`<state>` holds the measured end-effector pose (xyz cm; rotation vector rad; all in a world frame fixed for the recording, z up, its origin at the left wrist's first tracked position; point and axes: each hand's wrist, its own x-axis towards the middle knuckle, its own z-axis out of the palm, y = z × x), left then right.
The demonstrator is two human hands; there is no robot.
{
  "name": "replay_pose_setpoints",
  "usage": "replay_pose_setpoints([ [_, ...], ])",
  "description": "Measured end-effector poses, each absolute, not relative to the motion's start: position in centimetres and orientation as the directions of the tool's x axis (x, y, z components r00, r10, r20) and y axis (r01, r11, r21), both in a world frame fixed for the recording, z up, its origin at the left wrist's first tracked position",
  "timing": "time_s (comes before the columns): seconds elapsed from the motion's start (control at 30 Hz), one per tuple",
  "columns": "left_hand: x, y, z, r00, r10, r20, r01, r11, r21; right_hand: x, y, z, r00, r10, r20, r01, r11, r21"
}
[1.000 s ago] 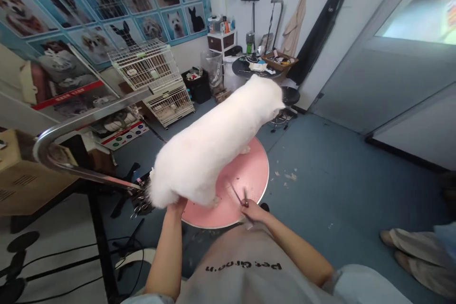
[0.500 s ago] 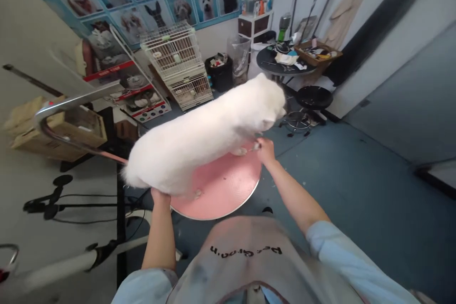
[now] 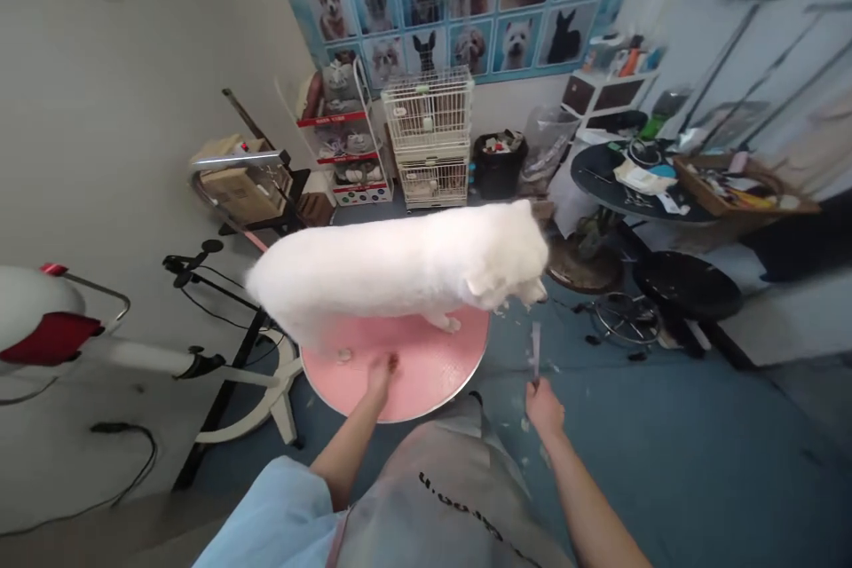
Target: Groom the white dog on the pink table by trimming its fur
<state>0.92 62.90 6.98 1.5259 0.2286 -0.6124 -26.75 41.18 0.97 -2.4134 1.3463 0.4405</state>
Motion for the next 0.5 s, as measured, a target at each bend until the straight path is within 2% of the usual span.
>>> replay_pose_setpoints([
  [0.13,-6.0,51.7,7.5,0.587,-0.576,-0.569,0.649,-0.086,0.756,-28.4,35.8,-1.3,0.460,-0.768,-0.446,-0.884,-0.349,-0.312],
  [0.2,-8.2,46.7,8.6,0.448,-0.705,-0.549,0.726,-0.071,0.684,-28.9,32.7,-1.9,0.410,-0.796,-0.445,-0.896,-0.260,-0.360],
  [0.3,-9.4,41.6,10.9,0.271,-0.842,-0.467,0.850,-0.018,0.526,-29.8,27.6,-1.1,0.507,-0.789,-0.348,-0.791,-0.265,-0.552],
  [0.33,-9.5,40.5,11.8,0.244,-0.871,-0.426,0.882,0.018,0.470,-30.0,25.9,-0.5,0.549,-0.770,-0.325,-0.743,-0.271,-0.612],
  [0.4,-9.6,38.9,13.7,0.263,-0.896,-0.359,0.913,0.110,0.393,-30.2,22.6,0.5,0.603,-0.730,-0.322,-0.697,-0.285,-0.658],
  [0.5,-9.6,37.0,16.3,0.412,-0.820,-0.397,0.869,0.222,0.443,-29.1,18.5,0.7,0.635,-0.688,-0.351,-0.697,-0.316,-0.643],
])
